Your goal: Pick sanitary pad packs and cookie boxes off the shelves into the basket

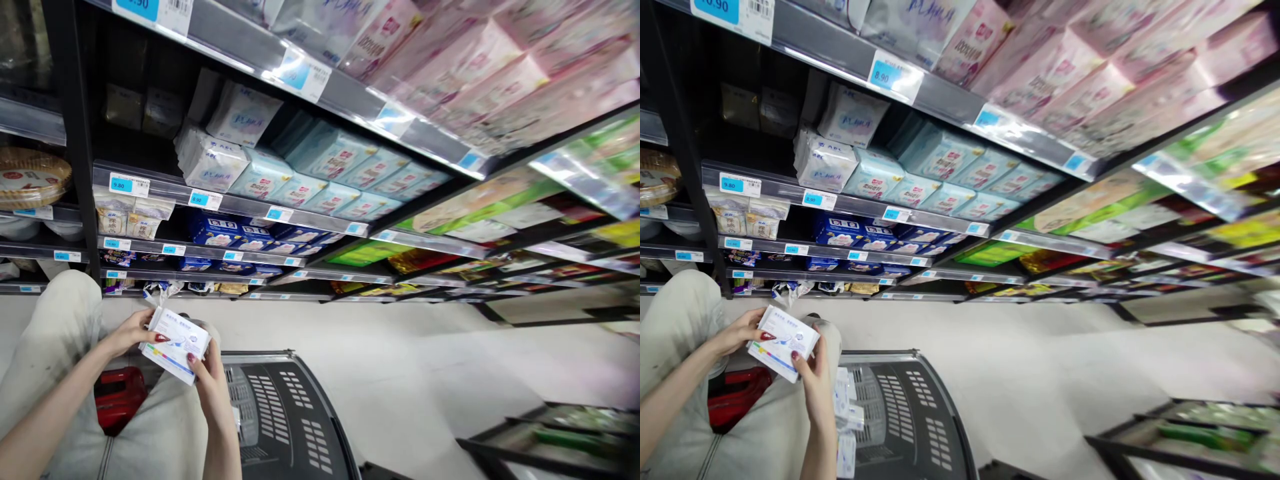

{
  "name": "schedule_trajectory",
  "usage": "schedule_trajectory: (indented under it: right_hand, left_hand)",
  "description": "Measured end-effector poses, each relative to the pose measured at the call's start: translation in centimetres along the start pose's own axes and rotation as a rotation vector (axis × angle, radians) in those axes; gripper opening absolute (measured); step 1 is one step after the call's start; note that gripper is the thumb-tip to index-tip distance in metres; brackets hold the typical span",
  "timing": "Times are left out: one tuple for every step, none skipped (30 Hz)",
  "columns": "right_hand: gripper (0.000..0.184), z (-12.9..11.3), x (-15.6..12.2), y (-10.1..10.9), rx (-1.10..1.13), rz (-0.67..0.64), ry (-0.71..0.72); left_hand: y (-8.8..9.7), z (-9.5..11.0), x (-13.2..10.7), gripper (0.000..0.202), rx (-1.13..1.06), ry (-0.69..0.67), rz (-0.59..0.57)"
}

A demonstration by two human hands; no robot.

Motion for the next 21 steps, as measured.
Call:
schedule_trajectory:
  right_hand:
    - [0.084,-0.2,-0.1,0.0,0.006,-0.001,0.02]
    - [0.09,-0.5,-0.2,0.0,0.019,-0.011,0.039]
    - [0.097,-0.8,-0.3,-0.1,0.037,-0.029,0.056]
    - [0.102,-1.1,-0.5,-0.2,0.056,-0.05,0.07]
    - [0.105,-1.4,-0.7,-0.2,0.07,-0.072,0.08]
    - [0.106,-1.8,-0.9,-0.2,0.076,-0.089,0.089]
    - [0.104,-2.1,-1.1,-0.2,0.07,-0.1,0.101]
    - [0.099,-2.4,-1.3,-0.2,0.057,-0.104,0.115]
    - [0.095,-2.6,-1.4,-0.1,0.041,-0.103,0.131]
    - [0.09,-2.8,-1.6,0.0,0.026,-0.099,0.146]
    - [0.086,-2.9,-1.6,0.1,0.013,-0.093,0.158]
    - [0.082,-2.9,-1.7,0.2,0.002,-0.085,0.165]
    - [0.08,-2.9,-1.7,0.3,-0.005,-0.081,0.169]
    - [0.078,-2.8,-1.7,0.3,-0.008,-0.079,0.17]
    - [0.077,-2.8,-1.7,0.3,-0.007,-0.08,0.171]
    - [0.077,-2.7,-1.8,0.4,-0.002,-0.082,0.174]
    - [0.076,-2.7,-1.8,0.4,0.008,-0.086,0.177]
    - [0.075,-2.7,-1.8,0.4,0.022,-0.089,0.179]
    - [0.074,-2.7,-1.8,0.4,0.038,-0.093,0.179]
    - [0.073,-2.7,-1.8,0.4,0.053,-0.094,0.176]
    - [0.073,-2.7,-1.8,0.5,0.066,-0.093,0.173]
  left_hand:
    - [0.0,0.0,0.0,0.061,-0.005,-0.003,-0.009]
    - [0.0,0.1,0.0,0.067,-0.012,-0.011,-0.023]
    - [-0.1,0.3,0.0,0.073,-0.019,-0.025,-0.041]
    - [-0.1,0.5,0.0,0.079,-0.022,-0.046,-0.061]
    - [-0.1,0.7,-0.1,0.085,-0.021,-0.071,-0.085]
    - [-0.2,1.0,-0.2,0.089,-0.015,-0.101,-0.111]
    - [-0.3,1.2,-0.2,0.092,-0.004,-0.132,-0.14]
    - [-0.3,1.4,-0.3,0.093,0.009,-0.161,-0.17]
    - [-0.4,1.5,-0.4,0.095,0.023,-0.185,-0.2]
    - [-0.5,1.6,-0.5,0.095,0.034,-0.207,-0.222]
    - [-0.5,1.6,-0.6,0.095,0.042,-0.225,-0.235]
    - [-0.5,1.5,-0.6,0.094,0.046,-0.238,-0.241]
    - [-0.5,1.4,-0.6,0.092,0.047,-0.248,-0.242]
    - [-0.4,1.4,-0.6,0.089,0.046,-0.258,-0.241]
    - [-0.4,1.3,-0.6,0.087,0.047,-0.266,-0.239]
    - [-0.3,1.2,-0.6,0.084,0.05,-0.272,-0.237]
    - [-0.3,1.1,-0.6,0.083,0.056,-0.276,-0.239]
    - [-0.3,1.0,-0.6,0.083,0.063,-0.279,-0.242]
    - [-0.3,1.0,-0.5,0.084,0.071,-0.282,-0.245]
    - [-0.3,1.0,-0.5,0.085,0.079,-0.281,-0.247]
    - [-0.2,0.9,-0.5,0.087,0.087,-0.276,-0.248]
Point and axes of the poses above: each hand's wrist, its own x-axis towards the middle knuckle, its own y-axis out of the back of the hand, z = x × y, the point moved 7 cm from there along x, towards the middle knuckle, and after that the axes turned 9 degrees about -y, right-handed, at the moved point
